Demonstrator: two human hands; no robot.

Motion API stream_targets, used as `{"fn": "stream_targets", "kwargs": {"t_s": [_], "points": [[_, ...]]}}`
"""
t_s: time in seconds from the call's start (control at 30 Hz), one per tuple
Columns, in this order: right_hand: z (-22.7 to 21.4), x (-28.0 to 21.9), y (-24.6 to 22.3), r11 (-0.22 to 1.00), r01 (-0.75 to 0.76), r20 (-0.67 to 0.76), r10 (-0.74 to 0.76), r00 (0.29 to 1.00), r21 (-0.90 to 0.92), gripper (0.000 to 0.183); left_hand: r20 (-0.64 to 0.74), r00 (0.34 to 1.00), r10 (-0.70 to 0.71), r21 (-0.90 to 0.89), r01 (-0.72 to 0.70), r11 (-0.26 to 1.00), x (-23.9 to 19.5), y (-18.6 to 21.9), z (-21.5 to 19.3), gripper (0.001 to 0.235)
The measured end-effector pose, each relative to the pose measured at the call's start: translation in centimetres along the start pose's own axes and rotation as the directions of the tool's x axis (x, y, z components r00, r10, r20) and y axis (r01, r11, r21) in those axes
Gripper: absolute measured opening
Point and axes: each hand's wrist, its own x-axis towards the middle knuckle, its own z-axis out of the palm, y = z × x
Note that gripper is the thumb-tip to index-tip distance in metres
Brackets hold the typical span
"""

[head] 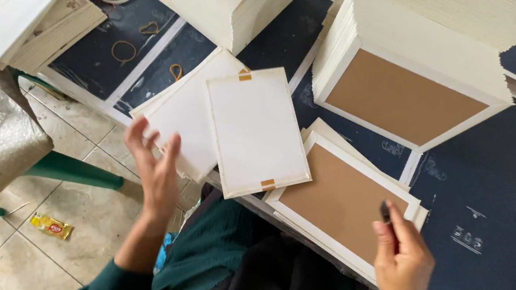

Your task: Sorting and inspecting printed invitation cards at a high speed on a production table.

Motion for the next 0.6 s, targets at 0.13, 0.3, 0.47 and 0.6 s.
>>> {"fn": "stream_targets", "kwargs": {"t_s": [0.13,0.3,0.47,0.6], "points": [[4.7,0.6,-2.4,0.973,0.213,0.075,-0.207,0.975,-0.084,0.067,0.087,0.974,-0.208,-0.184,0.221,0.958,-4.3,2.8,-0.1,0.049],[11.1,2.7,-8.5,0.721,0.642,0.169,-0.621,0.765,-0.261,0.047,0.125,0.937,-0.326,-0.268,0.348,0.898,-6.3,3.0,0.2,0.049],[10.3,3.4,-10.8,0.811,0.584,-0.074,-0.581,0.81,0.023,0.025,0.34,0.904,-0.259,-0.52,0.41,0.749,-8.6,3.4,1.2,0.055],[6.0,2.4,-14.2,0.86,0.289,0.194,-0.396,0.897,0.42,0.047,0.556,0.831,-0.01,-0.537,0.368,0.759,-8.4,3.1,2.7,0.068]]}}
